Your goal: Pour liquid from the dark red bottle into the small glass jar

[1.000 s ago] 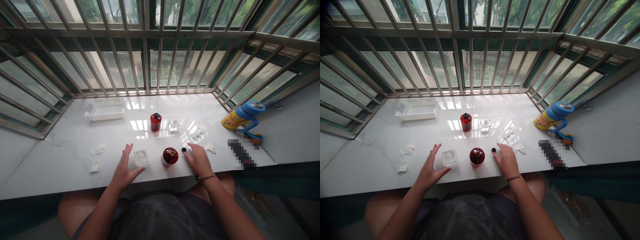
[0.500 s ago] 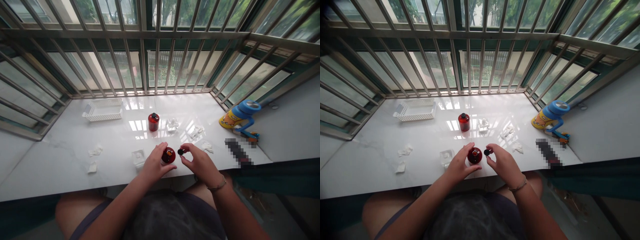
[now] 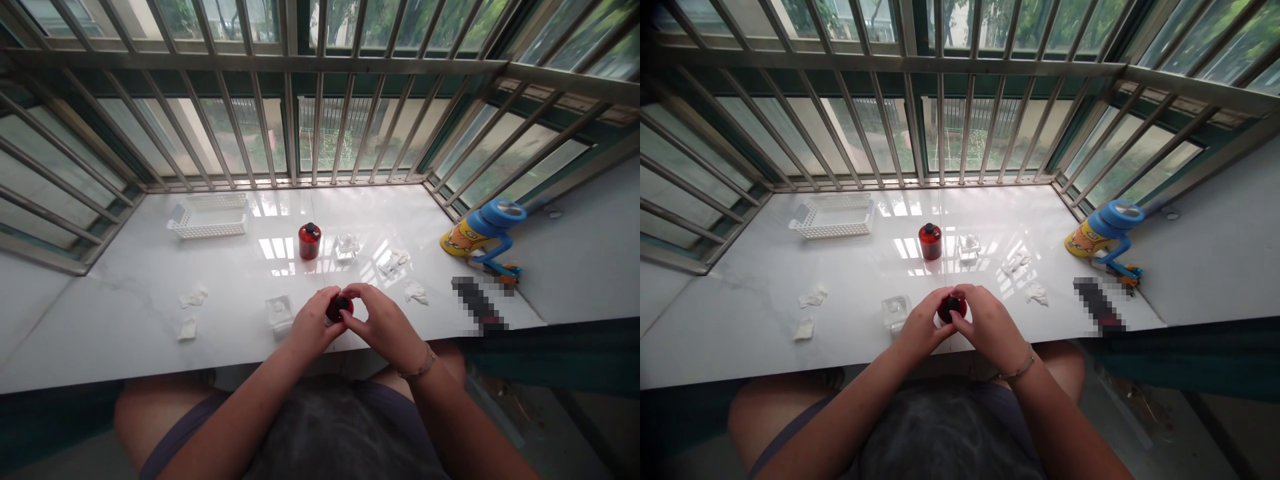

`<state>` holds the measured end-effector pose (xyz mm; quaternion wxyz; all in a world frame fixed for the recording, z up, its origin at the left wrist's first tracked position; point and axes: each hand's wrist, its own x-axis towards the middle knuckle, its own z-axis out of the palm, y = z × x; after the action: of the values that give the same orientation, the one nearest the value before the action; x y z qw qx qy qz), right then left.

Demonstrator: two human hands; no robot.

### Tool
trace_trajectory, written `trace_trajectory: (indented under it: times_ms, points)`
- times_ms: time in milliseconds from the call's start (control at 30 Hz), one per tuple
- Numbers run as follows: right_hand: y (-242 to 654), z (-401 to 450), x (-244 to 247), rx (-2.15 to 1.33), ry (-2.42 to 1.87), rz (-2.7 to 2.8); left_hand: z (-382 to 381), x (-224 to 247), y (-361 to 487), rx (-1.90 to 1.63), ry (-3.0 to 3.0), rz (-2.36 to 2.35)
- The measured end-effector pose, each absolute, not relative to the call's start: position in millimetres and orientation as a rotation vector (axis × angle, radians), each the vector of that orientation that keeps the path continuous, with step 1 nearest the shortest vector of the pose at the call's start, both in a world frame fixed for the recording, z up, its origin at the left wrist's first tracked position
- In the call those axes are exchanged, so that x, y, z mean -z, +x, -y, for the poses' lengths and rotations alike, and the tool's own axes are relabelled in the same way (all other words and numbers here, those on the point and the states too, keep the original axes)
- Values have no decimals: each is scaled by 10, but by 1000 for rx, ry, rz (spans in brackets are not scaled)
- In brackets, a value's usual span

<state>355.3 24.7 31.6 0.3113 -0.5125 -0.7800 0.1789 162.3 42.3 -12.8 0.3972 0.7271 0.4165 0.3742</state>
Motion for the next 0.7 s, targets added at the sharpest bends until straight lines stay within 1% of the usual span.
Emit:
trace_trajectory:
  times_ms: [367, 533, 700]
  points:
    - [3545, -99, -103, -531, -1454, 1803, -430, 222, 1593, -932, 1853, -1057]
    - [3530, -11, -86, -771, -1357, 1745, -437, 226, 1597, -929, 1854, -1063]
    - [3529, -1, -39, -619, -1474, 1633, -429, 207, 1604, -926, 1841, -1101]
